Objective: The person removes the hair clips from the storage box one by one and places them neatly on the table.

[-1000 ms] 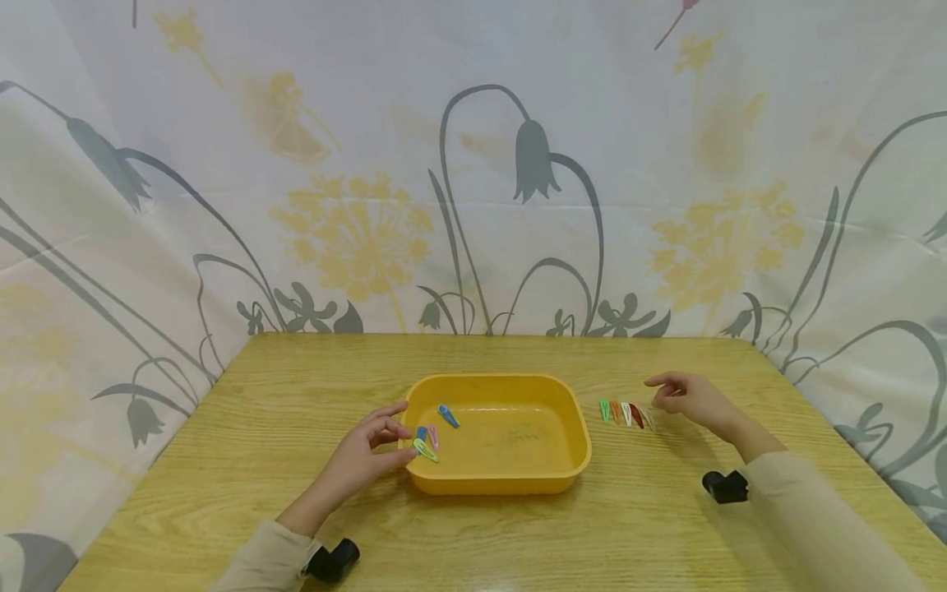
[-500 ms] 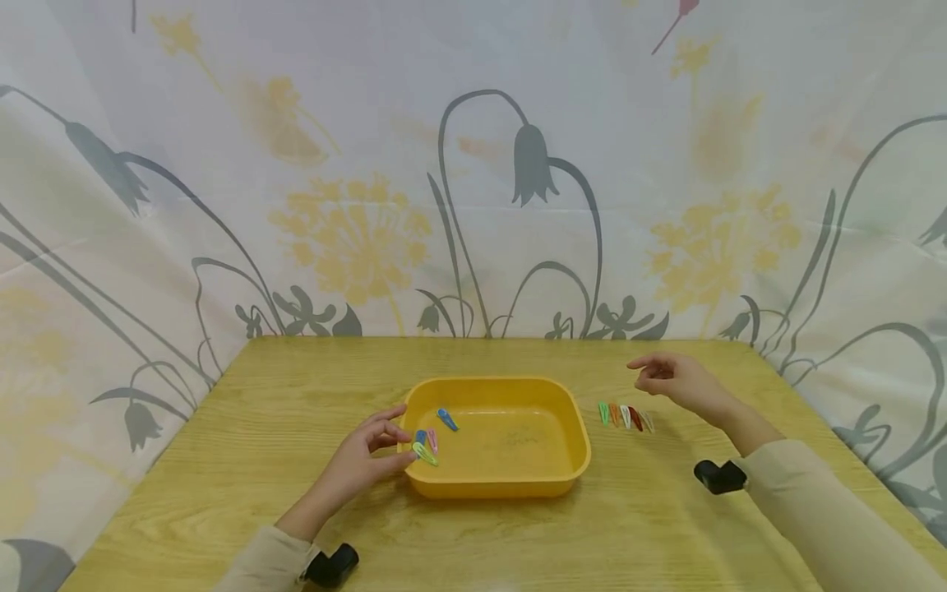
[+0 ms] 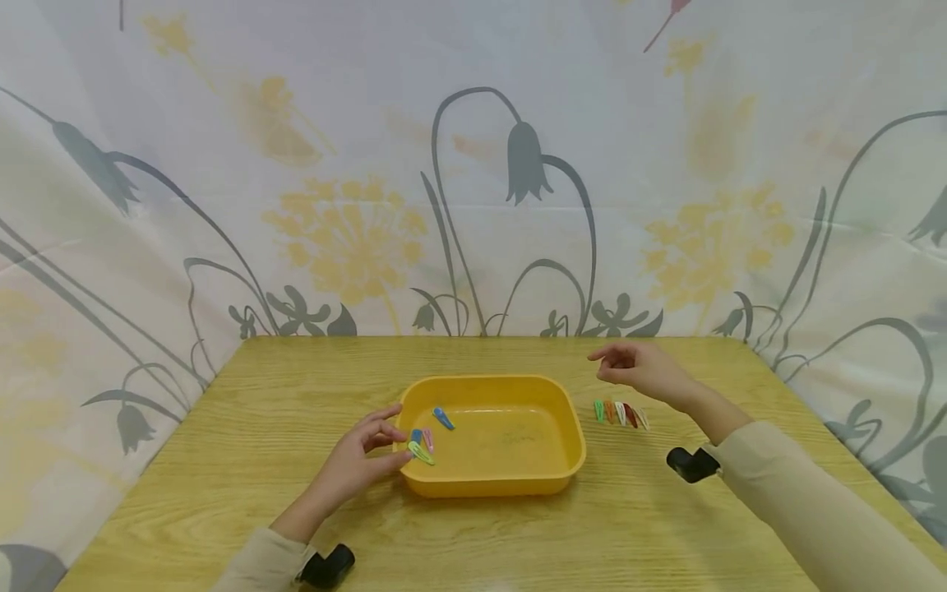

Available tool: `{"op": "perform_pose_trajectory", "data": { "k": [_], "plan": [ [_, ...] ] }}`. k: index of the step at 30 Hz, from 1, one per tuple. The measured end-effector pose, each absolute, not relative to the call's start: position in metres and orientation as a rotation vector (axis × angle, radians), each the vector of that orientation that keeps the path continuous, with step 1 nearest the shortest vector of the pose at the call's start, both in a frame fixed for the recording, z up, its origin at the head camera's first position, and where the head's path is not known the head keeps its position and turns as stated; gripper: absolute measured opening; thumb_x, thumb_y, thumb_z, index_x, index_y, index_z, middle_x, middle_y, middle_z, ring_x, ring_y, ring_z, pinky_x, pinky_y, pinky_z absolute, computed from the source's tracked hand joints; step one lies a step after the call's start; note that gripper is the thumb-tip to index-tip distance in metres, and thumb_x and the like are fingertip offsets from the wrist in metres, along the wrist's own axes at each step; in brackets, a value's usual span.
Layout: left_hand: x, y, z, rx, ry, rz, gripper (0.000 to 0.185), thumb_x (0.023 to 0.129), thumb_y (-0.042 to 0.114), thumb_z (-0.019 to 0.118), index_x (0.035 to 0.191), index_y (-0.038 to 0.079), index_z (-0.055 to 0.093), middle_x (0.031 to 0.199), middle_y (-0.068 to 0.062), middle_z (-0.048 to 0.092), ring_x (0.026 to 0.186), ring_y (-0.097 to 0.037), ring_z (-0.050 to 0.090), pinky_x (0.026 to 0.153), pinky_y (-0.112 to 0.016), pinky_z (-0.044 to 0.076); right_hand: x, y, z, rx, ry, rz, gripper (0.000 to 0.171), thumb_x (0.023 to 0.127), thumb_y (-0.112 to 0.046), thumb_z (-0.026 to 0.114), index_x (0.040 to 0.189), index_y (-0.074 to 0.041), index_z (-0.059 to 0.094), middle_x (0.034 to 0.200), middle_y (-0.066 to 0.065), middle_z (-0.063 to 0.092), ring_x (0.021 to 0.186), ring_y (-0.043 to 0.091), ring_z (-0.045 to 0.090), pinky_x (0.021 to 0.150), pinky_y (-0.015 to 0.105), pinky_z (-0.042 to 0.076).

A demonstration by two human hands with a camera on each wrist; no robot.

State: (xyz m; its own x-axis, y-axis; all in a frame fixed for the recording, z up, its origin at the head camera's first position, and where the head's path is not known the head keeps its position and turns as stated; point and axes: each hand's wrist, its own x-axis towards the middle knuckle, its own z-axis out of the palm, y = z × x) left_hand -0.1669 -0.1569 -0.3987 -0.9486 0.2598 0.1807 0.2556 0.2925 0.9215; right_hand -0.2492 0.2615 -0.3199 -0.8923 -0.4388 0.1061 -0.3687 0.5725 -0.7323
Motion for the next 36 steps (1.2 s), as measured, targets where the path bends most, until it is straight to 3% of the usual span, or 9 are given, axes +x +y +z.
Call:
{"op": "perform_pose_trajectory", "data": {
  "k": [4,19,26,36],
  "plan": [
    [-0.167,-0.158,-0.398,0.521,2.532,1.796,0.022,0.082,0.014,0.073,0.096,-0.001,0.063,0.142,-0.015,0.039,0.117,-0.033,0.048,0.097,-0.043,0.041,-0.251,0.248,-0.316,-0.707,2.691,-1.222,0.027,0.091,-0.012,0.061,0.116,-0.001,0.061,0.089,0.010,0.061,0.083,0.021,0.059,0.079,0.042,0.050],
    [-0.168,-0.158,-0.399,0.530,2.543,1.782,0.021,0.082,0.013,0.073,0.095,-0.001,0.064,0.141,-0.016,0.040,0.118,-0.034,0.047,0.096,-0.042,0.042,-0.255,0.205,-0.313,-0.778,2.595,-1.247,0.027,0.091,-0.011,0.061,0.116,-0.002,0.061,0.091,0.008,0.061,0.084,0.021,0.058,0.076,0.031,0.051],
    [-0.167,-0.157,-0.399,0.495,2.531,1.772,0.023,0.082,0.014,0.073,0.096,-0.001,0.064,0.142,-0.013,0.039,0.119,-0.033,0.047,0.098,-0.043,0.041,-0.259,0.190,-0.314,-0.822,2.540,-1.278,0.027,0.091,-0.008,0.061,0.116,-0.001,0.061,0.090,0.007,0.061,0.089,0.036,0.057,0.078,0.033,0.051],
    [-0.167,-0.157,-0.397,0.504,2.532,1.769,0.024,0.082,0.014,0.072,0.097,-0.002,0.063,0.143,-0.015,0.038,0.119,-0.034,0.046,0.098,-0.041,0.040,-0.265,0.159,-0.316,-0.874,2.495,-1.252,0.025,0.091,-0.007,0.060,0.116,-0.004,0.062,0.089,0.005,0.062,0.090,0.036,0.057,0.079,0.041,0.049]
  ]
}}
